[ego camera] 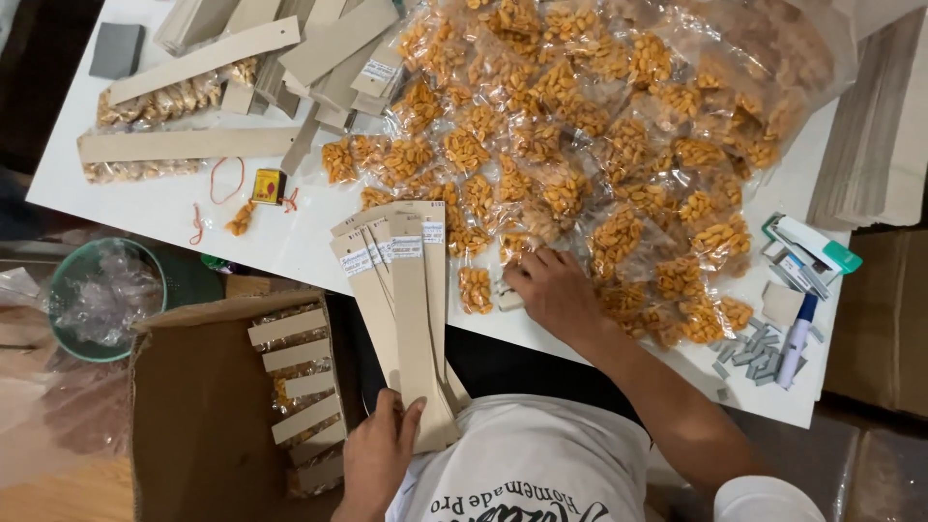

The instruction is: Attaching small plastic bags of nuts to cardboard display strips using a stapler.

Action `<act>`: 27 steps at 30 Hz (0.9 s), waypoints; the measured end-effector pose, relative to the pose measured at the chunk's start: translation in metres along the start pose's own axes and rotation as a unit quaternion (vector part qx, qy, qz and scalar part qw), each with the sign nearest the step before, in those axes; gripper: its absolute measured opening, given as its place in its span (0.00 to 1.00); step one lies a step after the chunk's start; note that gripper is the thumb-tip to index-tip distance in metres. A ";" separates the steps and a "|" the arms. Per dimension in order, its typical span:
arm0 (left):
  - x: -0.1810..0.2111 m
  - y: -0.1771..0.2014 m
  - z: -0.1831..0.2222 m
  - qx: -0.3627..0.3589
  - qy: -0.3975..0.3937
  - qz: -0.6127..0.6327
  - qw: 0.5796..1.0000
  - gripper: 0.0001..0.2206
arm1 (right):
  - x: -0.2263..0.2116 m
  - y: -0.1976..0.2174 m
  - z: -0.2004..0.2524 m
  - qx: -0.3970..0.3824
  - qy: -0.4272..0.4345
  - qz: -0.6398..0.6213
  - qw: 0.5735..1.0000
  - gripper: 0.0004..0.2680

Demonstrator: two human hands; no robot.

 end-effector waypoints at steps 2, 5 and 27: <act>0.003 0.011 0.002 0.000 0.008 0.026 1.000 0.17 | -0.007 0.006 0.001 -0.039 0.008 0.034 0.999 0.05; 0.000 0.018 0.001 0.022 -0.021 0.132 0.991 0.12 | -0.024 0.006 0.012 -0.051 0.025 0.056 0.997 0.05; 0.126 0.089 -0.081 0.039 -0.159 0.527 0.834 0.09 | 0.017 0.065 0.005 0.079 -0.127 -0.656 0.739 0.05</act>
Point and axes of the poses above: each hand's wrist, its own z-axis away from the middle knuckle, its own y-axis out of the back of the hand, x = y × z, the point moved 8 cm from there along -z, towards the middle knuckle, and after that the axes turned 1 degree about -z, right-handed, at the moved point
